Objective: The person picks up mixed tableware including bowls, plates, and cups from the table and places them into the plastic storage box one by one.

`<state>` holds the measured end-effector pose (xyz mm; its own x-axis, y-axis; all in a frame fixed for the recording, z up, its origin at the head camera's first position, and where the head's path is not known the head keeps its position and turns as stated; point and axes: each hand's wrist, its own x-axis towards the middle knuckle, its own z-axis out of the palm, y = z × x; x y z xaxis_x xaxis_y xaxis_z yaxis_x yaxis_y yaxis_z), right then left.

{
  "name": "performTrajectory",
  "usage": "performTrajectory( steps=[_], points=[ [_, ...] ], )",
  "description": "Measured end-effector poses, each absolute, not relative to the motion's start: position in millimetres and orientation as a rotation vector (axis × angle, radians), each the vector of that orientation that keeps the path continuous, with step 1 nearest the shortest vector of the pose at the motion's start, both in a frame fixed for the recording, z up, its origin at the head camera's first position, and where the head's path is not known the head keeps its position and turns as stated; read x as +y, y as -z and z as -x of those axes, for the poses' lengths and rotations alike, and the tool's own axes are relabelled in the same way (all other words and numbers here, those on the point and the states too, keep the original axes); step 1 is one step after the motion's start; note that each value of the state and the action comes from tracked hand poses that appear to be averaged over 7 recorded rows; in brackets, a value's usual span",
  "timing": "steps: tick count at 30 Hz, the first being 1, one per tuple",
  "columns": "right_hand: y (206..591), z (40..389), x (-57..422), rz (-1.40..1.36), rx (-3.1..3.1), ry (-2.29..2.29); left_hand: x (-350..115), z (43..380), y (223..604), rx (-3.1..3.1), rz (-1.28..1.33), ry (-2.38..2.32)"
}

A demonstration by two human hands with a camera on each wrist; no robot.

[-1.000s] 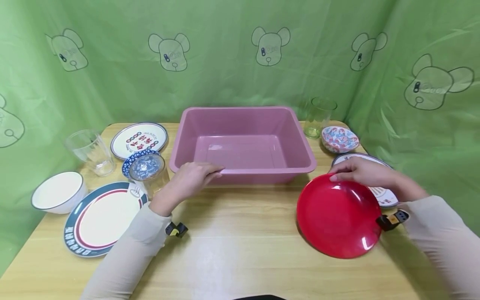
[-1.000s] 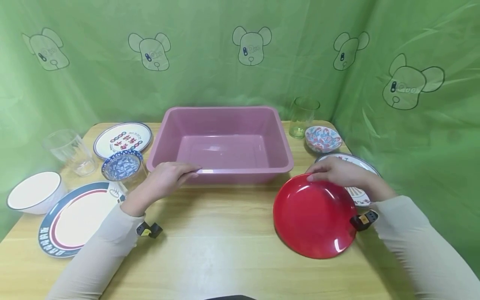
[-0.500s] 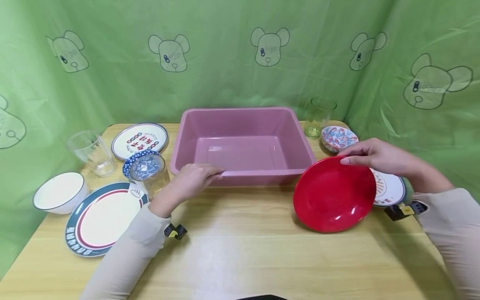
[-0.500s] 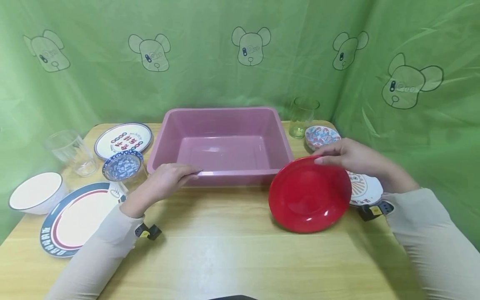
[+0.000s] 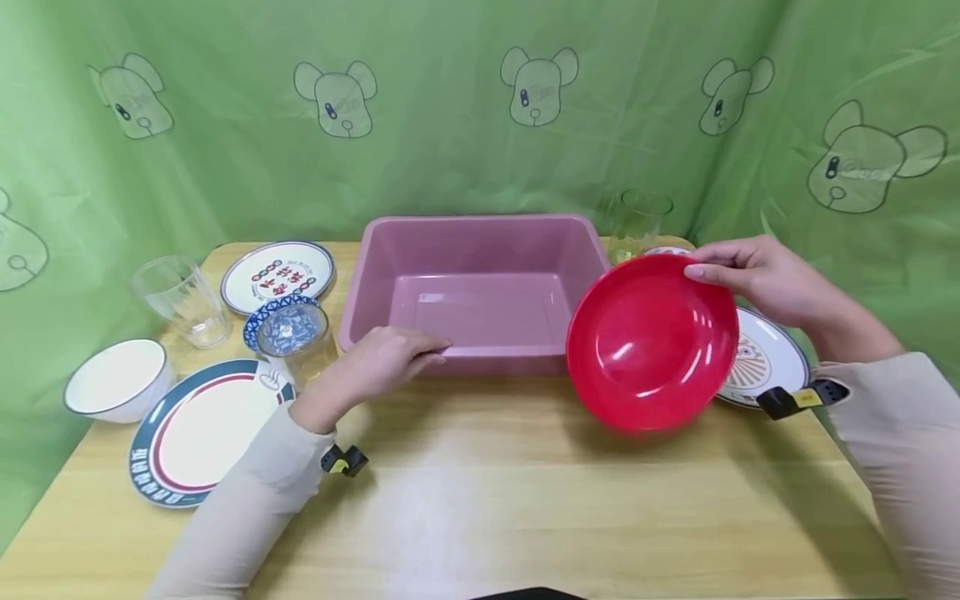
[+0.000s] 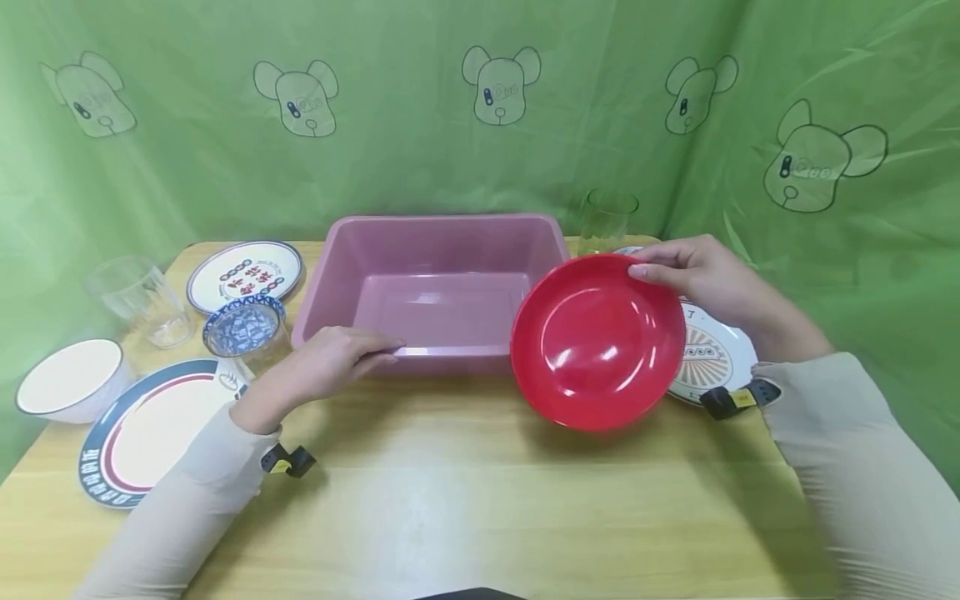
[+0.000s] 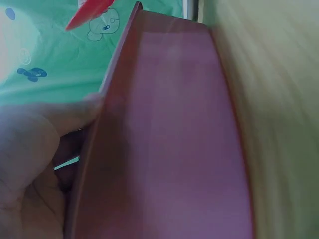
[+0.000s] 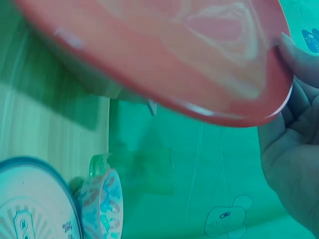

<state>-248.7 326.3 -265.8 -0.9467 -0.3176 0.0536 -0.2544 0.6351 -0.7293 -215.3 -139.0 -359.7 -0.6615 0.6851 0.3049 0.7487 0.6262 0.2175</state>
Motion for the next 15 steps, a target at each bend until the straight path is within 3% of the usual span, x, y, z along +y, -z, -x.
performTrajectory(
  steps=[15],
  points=[
    [258.1, 277.4, 290.5, 0.304, 2.579, 1.735, -121.8, 234.0, 329.9, -2.716, 1.089, 0.654]
  ],
)
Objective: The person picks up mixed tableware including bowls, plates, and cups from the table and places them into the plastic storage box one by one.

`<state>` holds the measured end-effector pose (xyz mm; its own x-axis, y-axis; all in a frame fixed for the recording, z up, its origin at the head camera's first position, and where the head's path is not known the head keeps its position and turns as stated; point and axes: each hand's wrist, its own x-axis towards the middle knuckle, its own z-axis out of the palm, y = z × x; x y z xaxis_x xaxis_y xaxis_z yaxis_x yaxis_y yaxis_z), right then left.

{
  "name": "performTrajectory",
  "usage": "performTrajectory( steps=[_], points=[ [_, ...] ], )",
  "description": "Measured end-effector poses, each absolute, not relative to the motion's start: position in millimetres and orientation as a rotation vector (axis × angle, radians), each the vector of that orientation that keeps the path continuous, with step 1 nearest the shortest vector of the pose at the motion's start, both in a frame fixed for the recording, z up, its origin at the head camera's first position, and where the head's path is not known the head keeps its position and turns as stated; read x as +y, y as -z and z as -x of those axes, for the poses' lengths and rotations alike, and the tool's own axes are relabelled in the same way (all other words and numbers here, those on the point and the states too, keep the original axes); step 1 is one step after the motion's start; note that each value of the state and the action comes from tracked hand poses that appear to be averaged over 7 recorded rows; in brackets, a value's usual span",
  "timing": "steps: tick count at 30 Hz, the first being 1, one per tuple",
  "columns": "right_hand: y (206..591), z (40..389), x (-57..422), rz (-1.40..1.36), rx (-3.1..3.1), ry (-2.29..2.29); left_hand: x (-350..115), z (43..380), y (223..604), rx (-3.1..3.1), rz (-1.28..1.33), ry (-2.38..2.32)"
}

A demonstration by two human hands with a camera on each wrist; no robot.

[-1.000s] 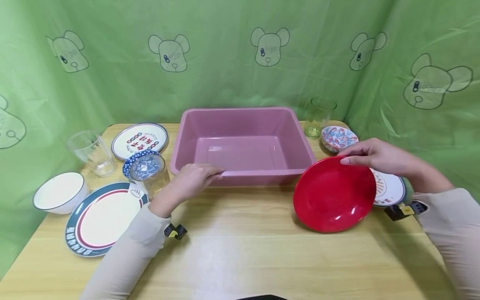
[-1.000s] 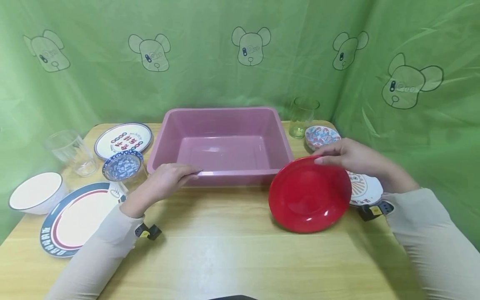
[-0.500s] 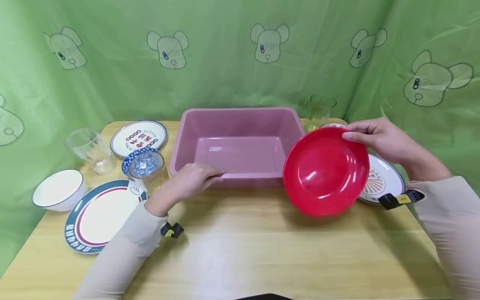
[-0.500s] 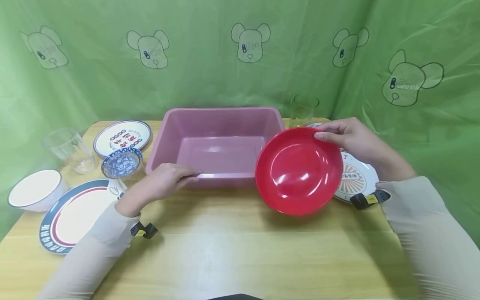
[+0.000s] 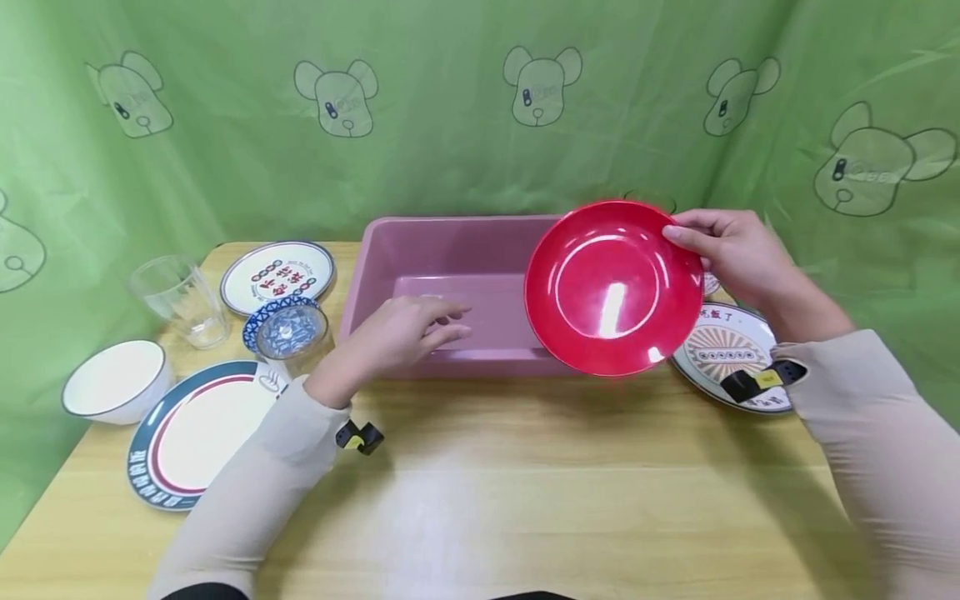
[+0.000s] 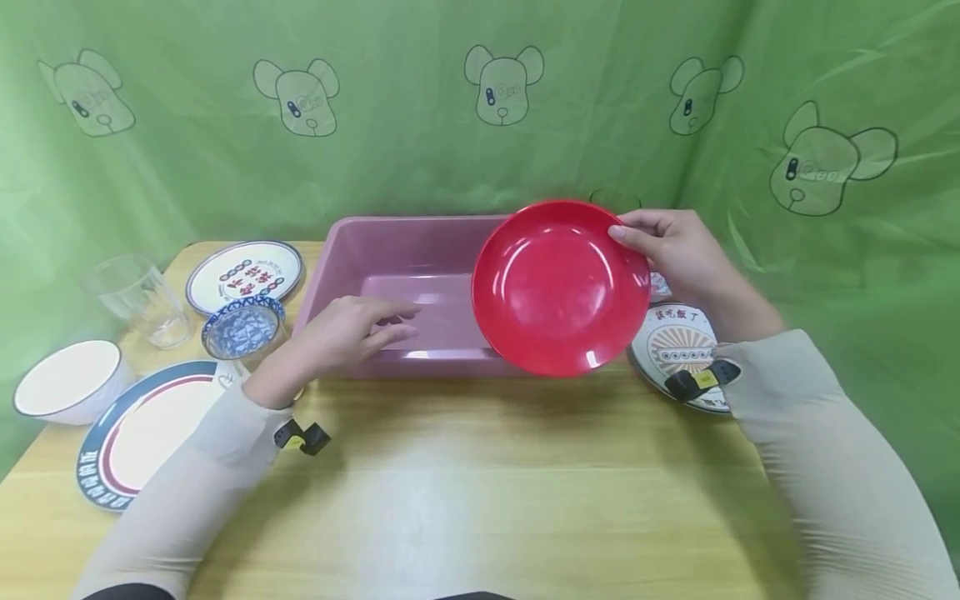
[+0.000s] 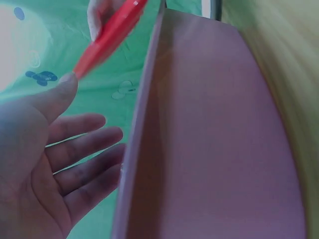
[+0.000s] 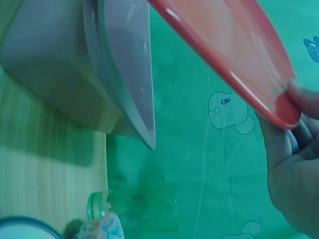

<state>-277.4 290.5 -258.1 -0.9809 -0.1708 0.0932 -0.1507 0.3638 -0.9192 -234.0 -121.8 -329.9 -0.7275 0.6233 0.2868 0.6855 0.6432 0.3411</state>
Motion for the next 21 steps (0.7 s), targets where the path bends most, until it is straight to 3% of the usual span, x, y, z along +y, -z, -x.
performTrajectory(
  steps=[21],
  points=[
    [258.2, 299.4, 230.5, 0.146, 2.248, 2.184, -93.6, 256.3, 307.8, -2.766, 0.549, 1.301]
  ],
)
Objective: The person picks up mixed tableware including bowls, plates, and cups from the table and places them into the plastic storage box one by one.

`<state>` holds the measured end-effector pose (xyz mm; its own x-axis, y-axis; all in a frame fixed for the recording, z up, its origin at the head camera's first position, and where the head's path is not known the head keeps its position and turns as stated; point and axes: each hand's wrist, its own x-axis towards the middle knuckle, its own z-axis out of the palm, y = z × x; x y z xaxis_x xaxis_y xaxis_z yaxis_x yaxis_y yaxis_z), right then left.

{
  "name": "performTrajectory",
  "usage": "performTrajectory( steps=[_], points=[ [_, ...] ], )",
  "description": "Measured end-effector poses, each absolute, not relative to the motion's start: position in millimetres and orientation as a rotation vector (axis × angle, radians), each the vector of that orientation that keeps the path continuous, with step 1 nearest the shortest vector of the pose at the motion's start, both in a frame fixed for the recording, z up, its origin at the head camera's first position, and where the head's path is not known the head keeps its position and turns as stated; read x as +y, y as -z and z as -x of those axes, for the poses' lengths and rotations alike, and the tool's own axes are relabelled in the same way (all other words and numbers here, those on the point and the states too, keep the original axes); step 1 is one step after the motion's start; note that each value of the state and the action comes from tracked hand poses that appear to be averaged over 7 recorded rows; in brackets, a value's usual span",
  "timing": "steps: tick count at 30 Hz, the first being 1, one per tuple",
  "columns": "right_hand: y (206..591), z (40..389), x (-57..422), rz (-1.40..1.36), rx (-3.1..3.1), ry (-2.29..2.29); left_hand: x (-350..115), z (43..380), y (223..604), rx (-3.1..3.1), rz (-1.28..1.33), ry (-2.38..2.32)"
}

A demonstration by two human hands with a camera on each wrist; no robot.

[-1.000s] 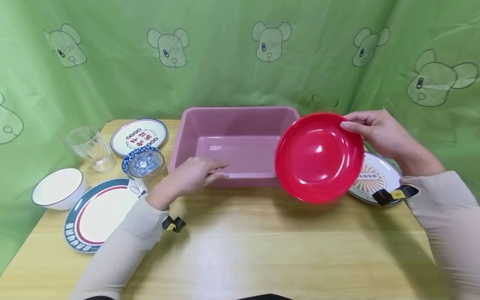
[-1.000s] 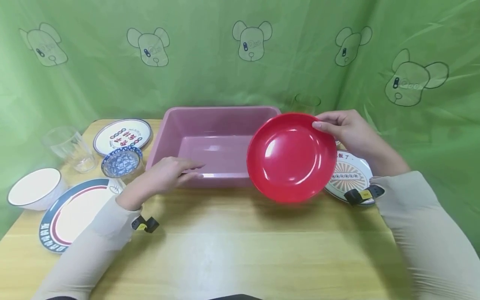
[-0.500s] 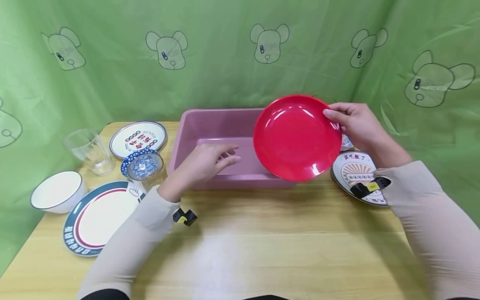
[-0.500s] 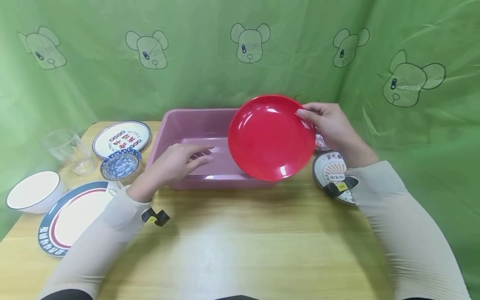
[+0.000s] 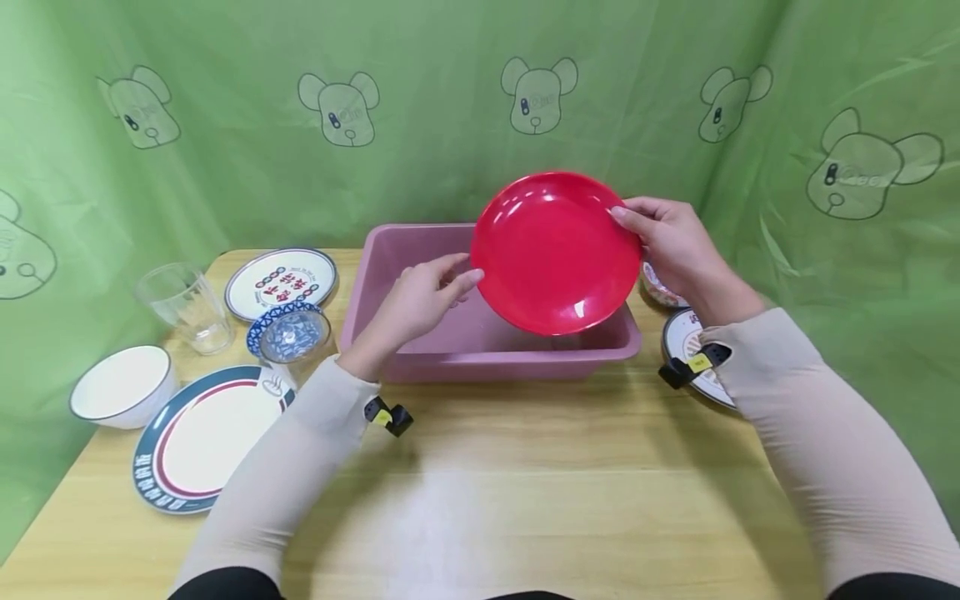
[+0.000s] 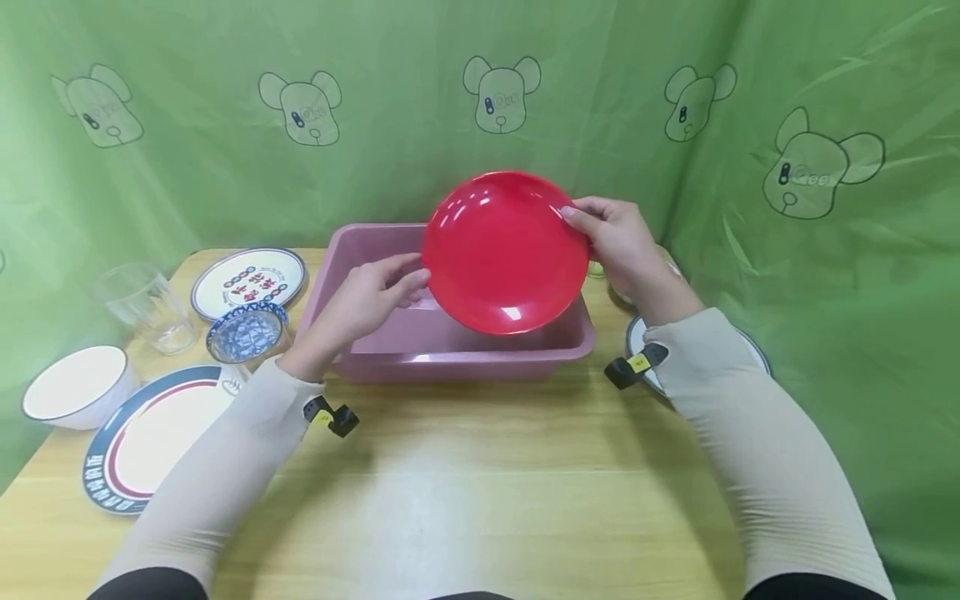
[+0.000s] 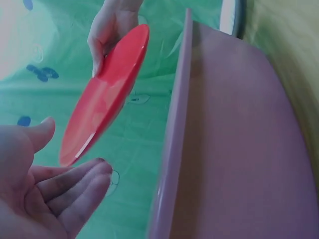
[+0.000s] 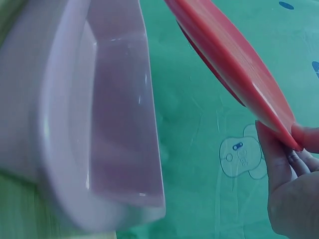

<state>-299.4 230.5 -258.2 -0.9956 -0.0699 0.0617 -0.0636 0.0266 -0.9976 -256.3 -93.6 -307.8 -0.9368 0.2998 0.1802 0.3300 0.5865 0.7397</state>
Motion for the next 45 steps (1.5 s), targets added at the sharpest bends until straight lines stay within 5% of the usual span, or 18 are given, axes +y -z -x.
performTrajectory(
  steps=[9, 19, 35, 45],
  points=[
    [256.6, 305.5, 211.0, 0.111, 2.216, 2.205, -96.9, 271.0, 309.0, -2.459, 0.49, 2.016],
    [256.5, 321.6, 191.1, 0.135, 2.223, 2.146, -103.4, 284.1, 298.1, -2.26, 0.324, 2.219],
    [260.6, 355.1, 162.1, 0.097, 2.044, 2.137, -116.7, 305.4, 285.9, -2.263, 0.128, 2.032],
    [269.8, 365.6, 150.1, 0.022, 2.026, 2.179, -127.4, 290.3, 288.0, -2.461, 0.118, 1.763]
  ],
)
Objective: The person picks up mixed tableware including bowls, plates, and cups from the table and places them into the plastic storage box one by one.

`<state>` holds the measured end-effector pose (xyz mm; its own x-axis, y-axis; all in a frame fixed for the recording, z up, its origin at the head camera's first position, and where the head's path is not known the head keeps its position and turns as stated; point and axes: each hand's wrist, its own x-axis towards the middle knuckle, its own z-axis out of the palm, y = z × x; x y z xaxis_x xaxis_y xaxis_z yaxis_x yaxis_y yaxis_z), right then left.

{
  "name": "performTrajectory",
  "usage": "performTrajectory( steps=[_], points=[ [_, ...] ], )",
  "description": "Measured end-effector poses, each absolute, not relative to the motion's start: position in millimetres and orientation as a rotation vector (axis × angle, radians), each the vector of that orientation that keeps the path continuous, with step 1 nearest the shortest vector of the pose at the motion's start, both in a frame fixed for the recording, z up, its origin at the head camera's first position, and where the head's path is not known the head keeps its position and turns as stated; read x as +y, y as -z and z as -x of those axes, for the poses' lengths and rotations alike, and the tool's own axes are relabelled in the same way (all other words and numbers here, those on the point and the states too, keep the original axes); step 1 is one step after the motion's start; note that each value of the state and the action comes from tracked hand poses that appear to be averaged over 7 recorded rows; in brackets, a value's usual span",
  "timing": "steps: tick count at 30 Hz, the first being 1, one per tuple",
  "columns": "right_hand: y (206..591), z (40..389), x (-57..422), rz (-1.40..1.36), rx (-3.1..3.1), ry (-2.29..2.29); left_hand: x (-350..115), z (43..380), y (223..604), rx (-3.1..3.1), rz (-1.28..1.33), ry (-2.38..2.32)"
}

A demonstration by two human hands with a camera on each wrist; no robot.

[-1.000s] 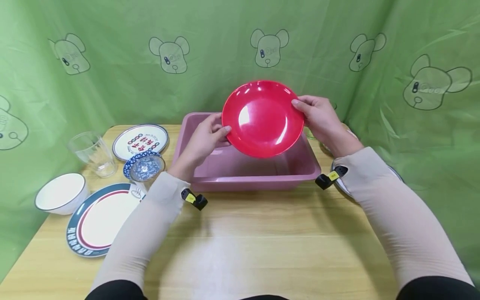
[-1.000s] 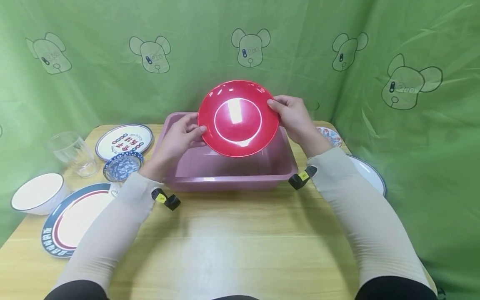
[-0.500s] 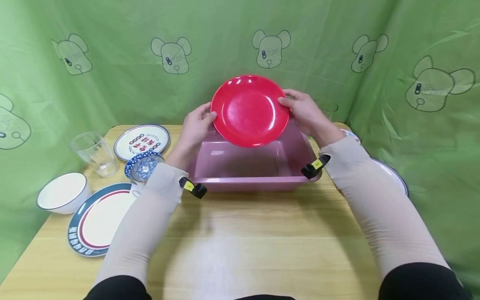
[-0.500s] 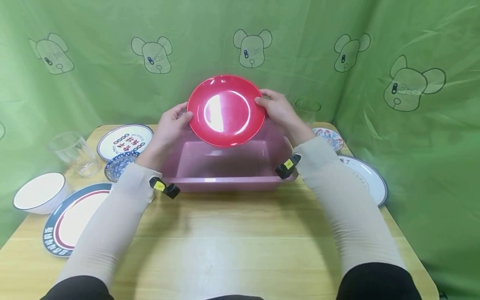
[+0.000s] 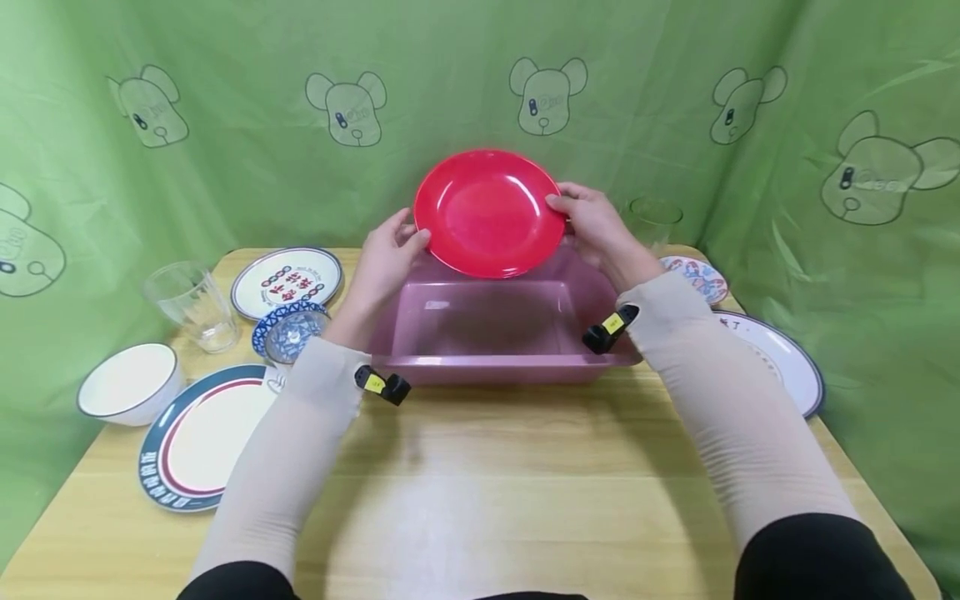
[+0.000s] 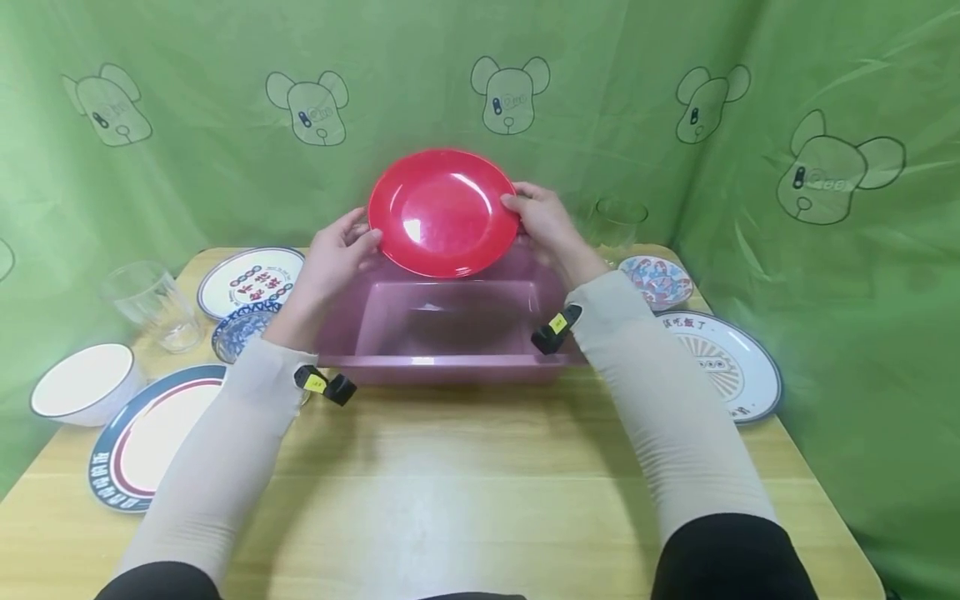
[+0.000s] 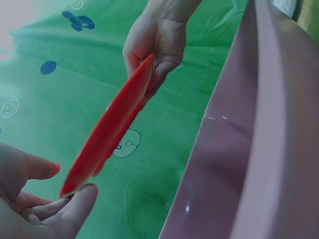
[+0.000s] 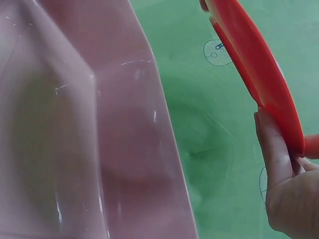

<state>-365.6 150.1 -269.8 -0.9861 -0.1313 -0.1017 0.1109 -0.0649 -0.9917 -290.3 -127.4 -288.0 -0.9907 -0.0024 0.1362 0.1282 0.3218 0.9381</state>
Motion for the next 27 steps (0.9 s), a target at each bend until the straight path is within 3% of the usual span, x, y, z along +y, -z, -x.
performTrajectory(
  steps=[19, 27],
  points=[
    [298.8, 388.9, 120.8, -0.064, 2.01, 2.096, -153.8, 249.9, 297.0, -2.869, 0.277, 1.003],
    [310.2, 395.6, 105.7, -0.082, 2.009, 2.067, -155.2, 230.0, 321.0, -2.992, 0.537, 0.918]
  ],
)
